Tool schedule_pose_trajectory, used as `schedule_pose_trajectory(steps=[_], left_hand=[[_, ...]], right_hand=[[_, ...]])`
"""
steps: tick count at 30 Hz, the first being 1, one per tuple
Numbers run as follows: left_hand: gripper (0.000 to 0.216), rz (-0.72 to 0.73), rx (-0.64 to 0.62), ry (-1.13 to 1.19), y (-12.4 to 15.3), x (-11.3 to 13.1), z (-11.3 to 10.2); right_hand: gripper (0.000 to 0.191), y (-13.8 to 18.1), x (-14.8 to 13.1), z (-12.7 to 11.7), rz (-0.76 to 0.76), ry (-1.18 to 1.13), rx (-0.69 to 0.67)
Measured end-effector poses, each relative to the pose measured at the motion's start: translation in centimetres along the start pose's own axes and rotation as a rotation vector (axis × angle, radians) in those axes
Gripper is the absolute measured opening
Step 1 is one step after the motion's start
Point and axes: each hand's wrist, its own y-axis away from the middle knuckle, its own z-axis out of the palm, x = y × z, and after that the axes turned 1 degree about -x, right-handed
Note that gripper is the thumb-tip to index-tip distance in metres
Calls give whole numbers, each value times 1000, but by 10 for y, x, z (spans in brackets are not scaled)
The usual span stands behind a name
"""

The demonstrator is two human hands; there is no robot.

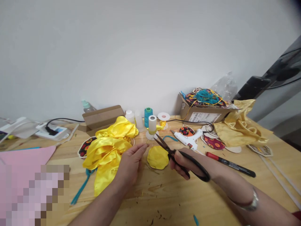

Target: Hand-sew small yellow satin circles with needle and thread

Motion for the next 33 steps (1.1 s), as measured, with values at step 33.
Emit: schedule_pose_trajectory(steps=[33], left_hand=[[27,6,-21,-41,1,3,1]], right_hand=[[56,-36,-4,10,124,-35,42]])
